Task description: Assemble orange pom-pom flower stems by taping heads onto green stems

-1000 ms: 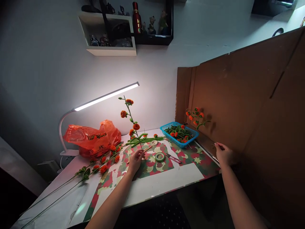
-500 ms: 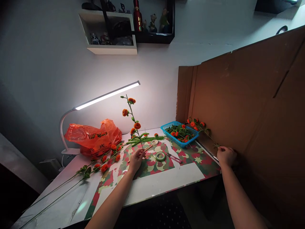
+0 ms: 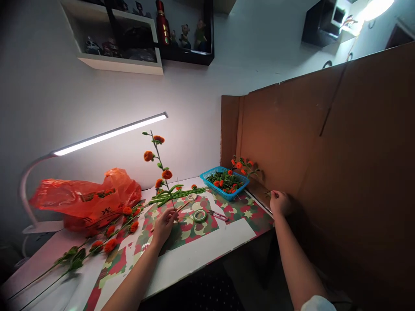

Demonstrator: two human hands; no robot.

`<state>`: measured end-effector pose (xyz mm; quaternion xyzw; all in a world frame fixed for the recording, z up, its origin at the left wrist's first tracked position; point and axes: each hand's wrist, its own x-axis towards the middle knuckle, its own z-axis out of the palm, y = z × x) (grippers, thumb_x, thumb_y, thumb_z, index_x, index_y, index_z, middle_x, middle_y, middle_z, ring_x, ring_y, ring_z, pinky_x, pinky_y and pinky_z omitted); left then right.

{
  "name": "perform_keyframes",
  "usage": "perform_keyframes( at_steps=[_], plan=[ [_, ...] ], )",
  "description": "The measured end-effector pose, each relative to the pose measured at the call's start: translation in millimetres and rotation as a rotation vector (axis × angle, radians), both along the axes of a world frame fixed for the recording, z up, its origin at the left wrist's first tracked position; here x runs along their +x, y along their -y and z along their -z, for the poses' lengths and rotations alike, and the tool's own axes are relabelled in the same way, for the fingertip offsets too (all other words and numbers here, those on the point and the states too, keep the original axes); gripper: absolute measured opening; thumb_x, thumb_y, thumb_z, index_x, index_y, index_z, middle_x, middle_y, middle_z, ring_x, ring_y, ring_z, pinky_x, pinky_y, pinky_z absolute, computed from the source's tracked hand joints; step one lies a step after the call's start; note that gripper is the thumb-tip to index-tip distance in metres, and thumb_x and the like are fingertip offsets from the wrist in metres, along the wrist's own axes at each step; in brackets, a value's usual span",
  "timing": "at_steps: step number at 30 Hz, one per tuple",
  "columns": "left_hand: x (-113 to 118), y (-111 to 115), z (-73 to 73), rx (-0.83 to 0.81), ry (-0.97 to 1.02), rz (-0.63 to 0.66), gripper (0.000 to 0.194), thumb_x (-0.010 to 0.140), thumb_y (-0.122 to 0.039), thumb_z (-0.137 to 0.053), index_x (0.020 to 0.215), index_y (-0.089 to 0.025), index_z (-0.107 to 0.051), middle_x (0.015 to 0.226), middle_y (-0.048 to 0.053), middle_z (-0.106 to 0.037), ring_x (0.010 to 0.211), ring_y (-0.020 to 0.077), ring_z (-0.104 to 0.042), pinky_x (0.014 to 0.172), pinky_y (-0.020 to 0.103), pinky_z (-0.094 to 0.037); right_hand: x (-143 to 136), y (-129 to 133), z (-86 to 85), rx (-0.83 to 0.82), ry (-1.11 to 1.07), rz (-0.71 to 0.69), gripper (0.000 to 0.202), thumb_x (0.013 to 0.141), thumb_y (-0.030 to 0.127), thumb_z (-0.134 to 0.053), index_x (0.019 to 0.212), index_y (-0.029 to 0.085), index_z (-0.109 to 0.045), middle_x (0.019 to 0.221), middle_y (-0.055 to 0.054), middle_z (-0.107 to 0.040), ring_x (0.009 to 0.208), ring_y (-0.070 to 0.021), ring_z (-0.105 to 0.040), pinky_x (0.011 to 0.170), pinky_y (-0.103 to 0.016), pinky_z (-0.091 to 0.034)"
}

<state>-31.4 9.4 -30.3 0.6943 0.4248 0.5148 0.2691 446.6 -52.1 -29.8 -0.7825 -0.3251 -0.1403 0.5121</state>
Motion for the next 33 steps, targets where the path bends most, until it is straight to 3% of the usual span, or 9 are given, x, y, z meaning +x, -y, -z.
perform_keyframes(
  at_steps=[5, 21, 27, 33],
  plan=[
    [-0.3, 0.8, -2.3, 0.003, -0.008, -0.009, 0.021, 0.079, -0.042, -0.054, 0.086, -0.023, -0.057, 0.069, 0.0, -0.064, 0.06, 0.0169, -0.064, 0.054, 0.026, -0.049, 4.1, -2.7, -6.6, -0.013, 0.019, -0.045, 0.031, 0.077, 0.034, -0.047, 0.079, 0.012, -0.069, 0.083, -0.014, -0.066, 0.073, -0.0215, -0.055, 0.066, -0.031, -0.039],
    [-3.8, -2.1, 1.3, -0.029, -0.051, 0.0, 0.026, 0.081, -0.045, -0.051, 0.089, -0.022, -0.058, 0.075, 0.002, -0.067, 0.065, 0.0181, -0.066, 0.056, 0.027, -0.051, 9.2, -17.8, -27.9, -0.228, 0.036, -0.065, 0.023, 0.077, 0.019, -0.051, 0.08, 0.01, -0.071, 0.087, -0.016, -0.068, 0.079, -0.0222, -0.059, 0.071, -0.029, -0.04],
    [-0.7, 0.1, 0.0, -0.038, 0.024, 0.015, 0.025, 0.079, -0.045, -0.054, 0.088, -0.022, -0.058, 0.072, 0.001, -0.065, 0.061, 0.0172, -0.065, 0.055, 0.027, -0.05, 2.9, -27.5, -24.6, -0.294, 0.001, -0.059, 0.023, 0.076, 0.019, -0.053, 0.081, 0.009, -0.073, 0.087, -0.017, -0.069, 0.076, -0.022, -0.061, 0.067, -0.029, -0.041],
    [2.2, 2.2, 0.8, -0.031, 0.017, -0.003, 0.024, 0.08, -0.043, -0.051, 0.086, -0.021, -0.058, 0.07, 0.001, -0.064, 0.06, 0.0156, -0.064, 0.054, 0.025, -0.049, -3.0, -27.5, -18.9, -0.327, -0.061, -0.061, 0.018, 0.066, 0.012, -0.054, 0.062, 0.012, -0.072, 0.071, -0.018, -0.067, 0.063, -0.0243, -0.059, 0.058, -0.033, -0.04]
  ],
)
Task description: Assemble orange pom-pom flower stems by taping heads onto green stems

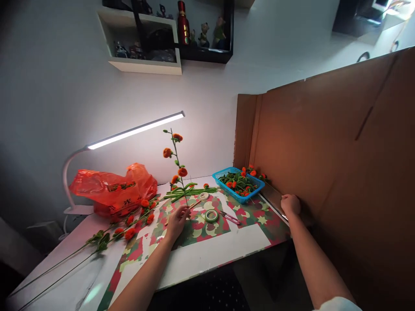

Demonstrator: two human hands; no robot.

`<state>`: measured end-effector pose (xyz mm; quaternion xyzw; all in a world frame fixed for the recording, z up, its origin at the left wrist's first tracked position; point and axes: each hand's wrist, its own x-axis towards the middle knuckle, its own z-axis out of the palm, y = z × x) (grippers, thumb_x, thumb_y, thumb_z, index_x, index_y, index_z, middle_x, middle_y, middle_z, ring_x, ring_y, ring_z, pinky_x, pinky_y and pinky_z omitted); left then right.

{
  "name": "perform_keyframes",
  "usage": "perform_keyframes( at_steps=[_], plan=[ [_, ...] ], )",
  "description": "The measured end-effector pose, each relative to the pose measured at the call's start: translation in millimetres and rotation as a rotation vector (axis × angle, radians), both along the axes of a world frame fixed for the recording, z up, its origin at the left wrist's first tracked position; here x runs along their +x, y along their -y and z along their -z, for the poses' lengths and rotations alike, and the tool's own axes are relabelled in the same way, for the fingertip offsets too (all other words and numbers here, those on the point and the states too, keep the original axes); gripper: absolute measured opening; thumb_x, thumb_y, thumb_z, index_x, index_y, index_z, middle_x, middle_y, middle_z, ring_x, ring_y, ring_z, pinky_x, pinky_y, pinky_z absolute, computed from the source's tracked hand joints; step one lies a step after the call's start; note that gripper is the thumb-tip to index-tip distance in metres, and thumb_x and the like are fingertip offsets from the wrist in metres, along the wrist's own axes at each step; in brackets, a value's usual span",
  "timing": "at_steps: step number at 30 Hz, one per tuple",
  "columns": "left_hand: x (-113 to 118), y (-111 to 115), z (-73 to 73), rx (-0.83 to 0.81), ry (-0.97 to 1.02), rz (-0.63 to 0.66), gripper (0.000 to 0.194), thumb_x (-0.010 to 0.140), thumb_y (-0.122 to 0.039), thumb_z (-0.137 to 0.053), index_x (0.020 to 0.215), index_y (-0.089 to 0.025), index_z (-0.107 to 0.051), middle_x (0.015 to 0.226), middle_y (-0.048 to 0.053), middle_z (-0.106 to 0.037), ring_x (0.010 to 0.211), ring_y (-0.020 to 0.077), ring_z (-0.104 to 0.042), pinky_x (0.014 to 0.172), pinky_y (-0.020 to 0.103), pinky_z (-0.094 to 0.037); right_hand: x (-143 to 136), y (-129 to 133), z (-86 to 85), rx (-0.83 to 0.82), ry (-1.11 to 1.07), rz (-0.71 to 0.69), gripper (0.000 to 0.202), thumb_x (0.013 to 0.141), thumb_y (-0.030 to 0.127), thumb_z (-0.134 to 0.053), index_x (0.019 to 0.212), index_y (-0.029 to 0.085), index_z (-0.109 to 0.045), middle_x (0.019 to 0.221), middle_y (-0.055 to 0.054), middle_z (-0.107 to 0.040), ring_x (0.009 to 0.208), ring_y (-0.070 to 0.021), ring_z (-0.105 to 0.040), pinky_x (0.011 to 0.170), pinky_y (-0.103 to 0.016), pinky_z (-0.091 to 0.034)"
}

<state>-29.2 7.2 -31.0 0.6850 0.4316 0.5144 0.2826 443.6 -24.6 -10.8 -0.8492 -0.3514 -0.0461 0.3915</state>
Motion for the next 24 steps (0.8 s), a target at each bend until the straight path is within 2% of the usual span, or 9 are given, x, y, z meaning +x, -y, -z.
perform_keyframes(
  at_steps=[2, 4, 7, 10, 12, 15, 17, 19, 24],
  plan=[
    [0.0, -0.2, 0.7, 0.005, -0.006, -0.008, 0.024, 0.081, -0.043, -0.051, 0.087, -0.021, -0.058, 0.071, 0.001, -0.064, 0.061, 0.0152, -0.063, 0.055, 0.025, -0.049, -3.7, 0.4, 0.5, 0.035, 0.017, 0.01, 0.02, 0.063, 0.011, -0.053, 0.066, 0.011, -0.073, 0.075, -0.02, -0.066, 0.069, -0.028, -0.059, 0.06, -0.036, -0.04],
    [0.1, -0.1, 1.1, 0.011, -0.01, -0.007, 0.023, 0.082, -0.042, -0.05, 0.086, -0.021, -0.059, 0.071, 0.001, -0.064, 0.061, 0.0151, -0.063, 0.056, 0.025, -0.049, -12.9, -1.2, -1.9, 0.108, 0.06, 0.023, 0.03, 0.064, 0.013, -0.051, 0.084, 0.007, -0.072, 0.088, -0.024, -0.064, 0.082, -0.0324, -0.058, 0.067, -0.04, -0.041],
    [1.0, 0.9, 0.8, 0.019, -0.011, 0.006, 0.023, 0.082, -0.042, -0.049, 0.086, -0.021, -0.058, 0.069, 0.001, -0.063, 0.06, 0.0145, -0.063, 0.056, 0.025, -0.049, -45.9, -8.0, -15.0, 0.253, 0.136, -0.021, 0.042, 0.07, 0.015, -0.045, 0.106, 0.006, -0.064, 0.105, -0.021, -0.059, 0.098, -0.0298, -0.053, 0.079, -0.04, -0.041],
    [2.1, 2.6, -0.5, 0.026, -0.01, 0.017, 0.024, 0.082, -0.043, -0.05, 0.085, -0.02, -0.058, 0.069, 0.0, -0.062, 0.057, 0.0139, -0.061, 0.054, 0.024, -0.048, -107.5, -13.6, -40.2, 0.568, 0.212, -0.303, 0.032, 0.075, 0.024, -0.046, 0.098, 0.011, -0.065, 0.103, -0.016, -0.058, 0.094, -0.0261, -0.054, 0.08, -0.038, -0.043],
    [2.4, 3.6, -1.4, 0.03, -0.011, 0.015, 0.025, 0.082, -0.044, -0.05, 0.085, -0.02, -0.058, 0.068, 0.0, -0.062, 0.056, 0.0137, -0.061, 0.051, 0.023, -0.047, -159.1, -14.7, -59.8, 0.658, 0.172, -0.54, 0.027, 0.079, 0.028, -0.049, 0.094, 0.015, -0.065, 0.098, -0.013, -0.059, 0.094, -0.0243, -0.054, 0.079, -0.036, -0.045],
    [2.1, 4.4, -2.2, 0.035, -0.017, 0.006, 0.025, 0.082, -0.044, -0.051, 0.083, -0.02, -0.059, 0.066, 0.0, -0.062, 0.055, 0.0134, -0.06, 0.05, 0.023, -0.045, -233.9, -18.2, -84.3, 0.628, -0.061, -0.845, 0.024, 0.077, 0.033, -0.056, 0.092, 0.017, -0.066, 0.098, -0.01, -0.061, 0.089, -0.0226, -0.055, 0.08, -0.035, -0.044],
    [2.3, 4.6, -2.1, 0.036, -0.02, 0.008, 0.024, 0.082, -0.043, -0.051, 0.082, -0.02, -0.06, 0.066, 0.0, -0.062, 0.054, 0.0131, -0.059, 0.051, 0.023, -0.044, -273.1, -26.6, -94.4, 0.571, -0.349, -0.996, 0.027, 0.069, 0.035, -0.065, 0.091, 0.019, -0.068, 0.1, -0.009, -0.063, 0.083, -0.0213, -0.056, 0.075, -0.034, -0.044],
    [2.9, 4.6, -1.5, 0.032, -0.02, 0.018, 0.024, 0.082, -0.042, -0.051, 0.083, -0.02, -0.06, 0.066, 0.0, -0.062, 0.054, 0.0129, -0.058, 0.052, 0.023, -0.045, -301.5, -40.6, -99.4, 0.565, -0.599, -1.032, 0.029, 0.062, 0.036, -0.071, 0.086, 0.019, -0.069, 0.096, -0.008, -0.066, 0.079, -0.0203, -0.057, 0.072, -0.033, -0.045],
    [6.4, 6.2, -1.0, -0.004, 0.016, 0.053, 0.024, 0.082, -0.042, -0.051, 0.085, -0.019, -0.06, 0.064, 0.0, -0.061, 0.054, 0.0133, -0.058, 0.052, 0.024, -0.045, -337.0, -76.0, -99.9, 0.618, -0.844, -1.014, 0.032, 0.066, 0.043, -0.065, 0.08, 0.015, -0.068, 0.079, -0.007, -0.069, 0.072, -0.0182, -0.06, 0.067, -0.032, -0.047]
  ],
)
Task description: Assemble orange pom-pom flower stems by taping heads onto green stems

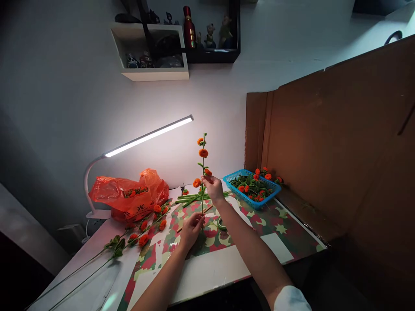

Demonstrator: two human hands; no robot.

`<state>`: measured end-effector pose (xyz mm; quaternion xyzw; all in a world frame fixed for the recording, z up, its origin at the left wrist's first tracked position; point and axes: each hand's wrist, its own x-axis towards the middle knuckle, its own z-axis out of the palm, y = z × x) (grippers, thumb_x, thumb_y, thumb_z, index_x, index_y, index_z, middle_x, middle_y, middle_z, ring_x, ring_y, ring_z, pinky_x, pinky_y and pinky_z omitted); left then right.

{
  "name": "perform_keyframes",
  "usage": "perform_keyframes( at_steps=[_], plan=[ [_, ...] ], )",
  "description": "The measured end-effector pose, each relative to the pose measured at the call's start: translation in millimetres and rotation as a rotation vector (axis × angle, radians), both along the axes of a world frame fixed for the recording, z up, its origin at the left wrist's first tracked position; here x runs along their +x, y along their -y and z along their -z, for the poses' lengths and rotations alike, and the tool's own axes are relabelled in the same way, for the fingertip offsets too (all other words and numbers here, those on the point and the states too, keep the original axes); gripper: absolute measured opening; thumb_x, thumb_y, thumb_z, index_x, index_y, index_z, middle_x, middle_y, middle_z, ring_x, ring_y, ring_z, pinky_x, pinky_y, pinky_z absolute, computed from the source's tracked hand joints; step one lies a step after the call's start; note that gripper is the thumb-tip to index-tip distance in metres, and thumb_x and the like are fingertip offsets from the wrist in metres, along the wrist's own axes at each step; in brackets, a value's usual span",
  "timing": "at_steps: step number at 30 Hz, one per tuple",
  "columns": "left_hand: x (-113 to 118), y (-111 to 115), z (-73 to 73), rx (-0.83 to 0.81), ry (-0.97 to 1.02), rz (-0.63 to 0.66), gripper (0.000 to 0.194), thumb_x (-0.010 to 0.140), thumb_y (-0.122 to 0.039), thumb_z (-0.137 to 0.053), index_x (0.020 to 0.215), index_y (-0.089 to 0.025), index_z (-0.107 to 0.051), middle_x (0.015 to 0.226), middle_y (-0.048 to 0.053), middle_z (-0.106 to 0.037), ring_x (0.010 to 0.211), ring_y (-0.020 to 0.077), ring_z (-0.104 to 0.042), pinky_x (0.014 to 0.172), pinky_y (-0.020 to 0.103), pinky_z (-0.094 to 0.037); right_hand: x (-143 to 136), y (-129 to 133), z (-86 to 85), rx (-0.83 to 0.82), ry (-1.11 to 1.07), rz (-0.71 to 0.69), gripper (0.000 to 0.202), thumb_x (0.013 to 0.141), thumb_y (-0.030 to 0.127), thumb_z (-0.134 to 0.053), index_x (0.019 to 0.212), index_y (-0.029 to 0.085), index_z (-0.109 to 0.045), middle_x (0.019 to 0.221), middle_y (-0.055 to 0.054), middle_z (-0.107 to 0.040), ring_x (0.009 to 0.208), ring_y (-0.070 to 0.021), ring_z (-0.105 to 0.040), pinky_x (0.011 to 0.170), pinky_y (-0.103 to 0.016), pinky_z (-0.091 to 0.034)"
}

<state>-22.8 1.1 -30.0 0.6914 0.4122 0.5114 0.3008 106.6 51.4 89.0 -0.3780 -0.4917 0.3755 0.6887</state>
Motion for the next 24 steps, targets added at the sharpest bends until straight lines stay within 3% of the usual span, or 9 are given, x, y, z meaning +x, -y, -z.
perform_keyframes(
  at_steps=[10, 24],
  plan=[
    [12.4, 3.3, -0.6, -0.152, 0.213, 0.088, 0.028, 0.08, -0.045, -0.054, 0.084, -0.017, -0.055, 0.064, 0.0, -0.059, 0.051, 0.0122, -0.056, 0.048, 0.023, -0.044, -18.4, -18.1, 2.7, 0.009, -0.283, -0.084, 0.027, 0.056, 0.038, -0.076, 0.071, 0.018, -0.067, 0.065, 0.0, -0.064, 0.063, -0.013, -0.058, 0.064, -0.029, -0.047],
    [18.5, 8.0, -8.2, -0.309, 0.412, 0.138, 0.034, 0.072, -0.049, -0.063, 0.081, -0.017, -0.056, 0.059, -0.002, -0.057, 0.045, 0.0102, -0.053, 0.045, 0.022, -0.042, -32.2, -29.1, 5.3, 0.018, -0.356, -0.116, 0.032, 0.048, 0.038, -0.081, 0.067, 0.017, -0.067, 0.057, 0.003, -0.058, 0.057, -0.0114, -0.05, 0.062, -0.03, -0.042]
  ],
)
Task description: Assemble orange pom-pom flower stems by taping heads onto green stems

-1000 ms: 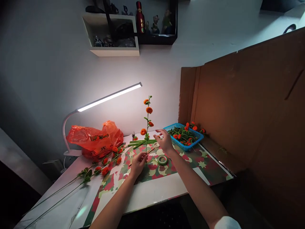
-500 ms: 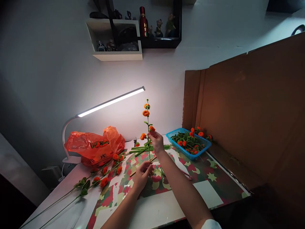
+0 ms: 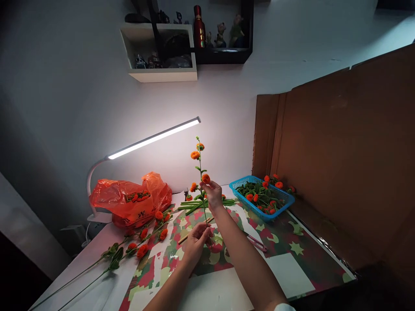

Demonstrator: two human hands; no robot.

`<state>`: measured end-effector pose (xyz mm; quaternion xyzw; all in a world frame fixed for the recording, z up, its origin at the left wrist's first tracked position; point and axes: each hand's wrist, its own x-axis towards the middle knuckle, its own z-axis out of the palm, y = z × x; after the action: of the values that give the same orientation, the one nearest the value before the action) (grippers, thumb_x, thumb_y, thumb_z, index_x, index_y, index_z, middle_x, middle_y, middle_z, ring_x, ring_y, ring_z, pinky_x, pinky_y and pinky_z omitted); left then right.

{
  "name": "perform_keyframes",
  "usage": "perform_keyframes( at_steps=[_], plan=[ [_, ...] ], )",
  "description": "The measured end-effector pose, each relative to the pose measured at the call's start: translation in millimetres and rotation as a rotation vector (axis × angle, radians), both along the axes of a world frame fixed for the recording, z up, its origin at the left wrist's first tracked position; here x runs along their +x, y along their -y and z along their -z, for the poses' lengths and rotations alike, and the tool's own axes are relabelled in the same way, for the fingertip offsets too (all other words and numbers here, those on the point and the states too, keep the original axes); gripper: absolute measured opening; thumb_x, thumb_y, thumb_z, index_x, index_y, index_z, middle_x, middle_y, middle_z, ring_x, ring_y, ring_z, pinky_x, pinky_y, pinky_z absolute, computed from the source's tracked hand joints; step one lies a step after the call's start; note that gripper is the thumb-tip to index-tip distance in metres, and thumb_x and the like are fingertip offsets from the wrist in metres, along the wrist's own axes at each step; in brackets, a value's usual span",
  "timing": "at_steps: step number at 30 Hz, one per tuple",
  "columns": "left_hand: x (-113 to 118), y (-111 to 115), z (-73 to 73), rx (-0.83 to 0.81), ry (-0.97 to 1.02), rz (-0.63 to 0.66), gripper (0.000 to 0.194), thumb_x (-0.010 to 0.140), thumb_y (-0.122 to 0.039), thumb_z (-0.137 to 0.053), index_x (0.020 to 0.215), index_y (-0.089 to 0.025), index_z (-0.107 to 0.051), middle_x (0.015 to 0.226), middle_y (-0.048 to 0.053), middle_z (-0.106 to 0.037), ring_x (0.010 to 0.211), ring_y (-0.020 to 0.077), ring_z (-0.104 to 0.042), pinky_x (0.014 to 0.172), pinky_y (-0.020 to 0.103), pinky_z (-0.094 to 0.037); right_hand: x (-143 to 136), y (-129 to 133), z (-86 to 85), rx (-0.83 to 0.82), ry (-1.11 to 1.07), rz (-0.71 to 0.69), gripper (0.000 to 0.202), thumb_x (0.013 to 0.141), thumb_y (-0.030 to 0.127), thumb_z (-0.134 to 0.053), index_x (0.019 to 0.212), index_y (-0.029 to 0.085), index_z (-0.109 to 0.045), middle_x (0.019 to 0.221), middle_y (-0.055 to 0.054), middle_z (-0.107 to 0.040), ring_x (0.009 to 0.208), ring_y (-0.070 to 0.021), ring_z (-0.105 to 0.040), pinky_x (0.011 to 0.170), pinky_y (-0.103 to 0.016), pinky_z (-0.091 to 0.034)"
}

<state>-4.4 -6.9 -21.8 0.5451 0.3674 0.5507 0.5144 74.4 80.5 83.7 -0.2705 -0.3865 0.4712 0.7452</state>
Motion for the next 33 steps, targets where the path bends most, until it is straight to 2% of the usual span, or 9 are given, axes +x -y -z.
perform_keyframes(
  at_steps=[4, 7, 10, 12, 14, 17, 20, 26, 33],
  plan=[
    [-0.8, 0.2, 1.7, 0.009, -0.011, 0.002, 0.032, 0.074, -0.048, -0.06, 0.082, -0.017, -0.057, 0.06, 0.0, -0.06, 0.047, 0.0128, -0.056, 0.047, 0.025, -0.045, 0.0, -2.1, -0.7, 0.037, 0.068, -0.013, 0.03, 0.051, 0.039, -0.079, 0.067, 0.017, -0.066, 0.057, 0.002, -0.058, 0.057, -0.0119, -0.05, 0.063, -0.029, -0.043],
    [-12.6, -3.5, 3.3, 0.101, -0.154, -0.013, 0.026, 0.075, -0.042, -0.06, 0.085, -0.018, -0.063, 0.08, 0.007, -0.068, 0.073, 0.0197, -0.064, 0.066, 0.03, -0.05, 2.7, -0.5, -3.6, 0.075, 0.141, -0.017, 0.027, 0.054, 0.037, -0.078, 0.067, 0.016, -0.066, 0.054, 0.002, -0.057, 0.056, -0.0122, -0.05, 0.063, -0.029, -0.043],
    [-35.8, -18.1, -8.8, 0.198, -0.224, -0.189, 0.03, 0.072, -0.035, -0.061, 0.097, -0.019, -0.066, 0.103, 0.009, -0.067, 0.097, 0.0247, -0.06, 0.079, 0.033, -0.049, 7.0, 3.0, -7.5, 0.124, 0.213, -0.008, 0.021, 0.057, 0.032, -0.076, 0.067, 0.016, -0.067, 0.052, 0.003, -0.055, 0.053, -0.0115, -0.048, 0.058, -0.027, -0.042],
    [-51.9, -34.1, -33.7, 0.25, -0.175, -0.35, 0.035, 0.072, -0.035, -0.061, 0.103, -0.02, -0.064, 0.108, 0.01, -0.066, 0.101, 0.0253, -0.059, 0.08, 0.034, -0.049, 9.2, 5.8, -10.2, 0.161, 0.286, 0.036, 0.018, 0.059, 0.031, -0.075, 0.067, 0.016, -0.068, 0.053, 0.002, -0.056, 0.051, -0.011, -0.046, 0.053, -0.025, -0.039],
    [-62.8, -52.0, -71.3, 0.306, -0.123, -0.404, 0.038, 0.073, -0.039, -0.06, 0.105, -0.018, -0.064, 0.11, 0.011, -0.065, 0.099, 0.025, -0.06, 0.078, 0.033, -0.049, 10.0, 8.7, -12.5, 0.212, 0.432, 0.15, 0.015, 0.063, 0.032, -0.072, 0.069, 0.018, -0.069, 0.059, 0.001, -0.06, 0.053, -0.0117, -0.048, 0.053, -0.024, -0.039],
    [-64.7, -76.2, -130.9, 0.324, -0.082, -0.357, 0.037, 0.072, -0.043, -0.063, 0.098, -0.017, -0.068, 0.105, 0.01, -0.068, 0.098, 0.0237, -0.06, 0.077, 0.031, -0.049, 9.1, 12.2, -14.8, 0.274, 0.523, 0.142, 0.015, 0.069, 0.033, -0.068, 0.072, 0.018, -0.07, 0.068, -0.002, -0.065, 0.057, -0.0137, -0.053, 0.054, -0.025, -0.041],
    [-55.3, -95.6, -164.5, 0.301, 0.057, -0.263, 0.04, 0.068, -0.044, -0.068, 0.096, -0.015, -0.069, 0.098, 0.01, -0.07, 0.09, 0.0201, -0.062, 0.077, 0.03, -0.048, 8.2, 14.0, -15.8, 0.297, 0.561, 0.081, 0.014, 0.069, 0.032, -0.069, 0.071, 0.018, -0.071, 0.066, -0.003, -0.065, 0.055, -0.014, -0.054, 0.053, -0.025, -0.04],
    [-42.0, -119.3, -161.0, 0.312, 0.379, -0.223, 0.04, 0.061, -0.038, -0.076, 0.092, -0.015, -0.064, 0.091, 0.007, -0.069, 0.073, 0.012, -0.062, 0.072, 0.026, -0.049, 9.9, 13.5, -12.8, 0.204, 0.517, -0.071, 0.024, 0.063, 0.039, -0.075, 0.069, 0.016, -0.07, 0.055, 0.0, -0.059, 0.049, -0.0114, -0.048, 0.046, -0.022, -0.032],
    [-47.9, -122.4, -149.6, 0.428, 0.281, -0.244, 0.03, 0.065, -0.034, -0.073, 0.086, -0.017, -0.06, 0.091, 0.004, -0.068, 0.072, 0.0118, -0.062, 0.074, 0.027, -0.05, 5.7, 9.0, -3.6, 0.105, 0.403, -0.184, 0.031, 0.055, 0.04, -0.08, 0.068, 0.015, -0.068, 0.047, 0.002, -0.055, 0.044, -0.0094, -0.044, 0.045, -0.021, -0.029]
  ],
)
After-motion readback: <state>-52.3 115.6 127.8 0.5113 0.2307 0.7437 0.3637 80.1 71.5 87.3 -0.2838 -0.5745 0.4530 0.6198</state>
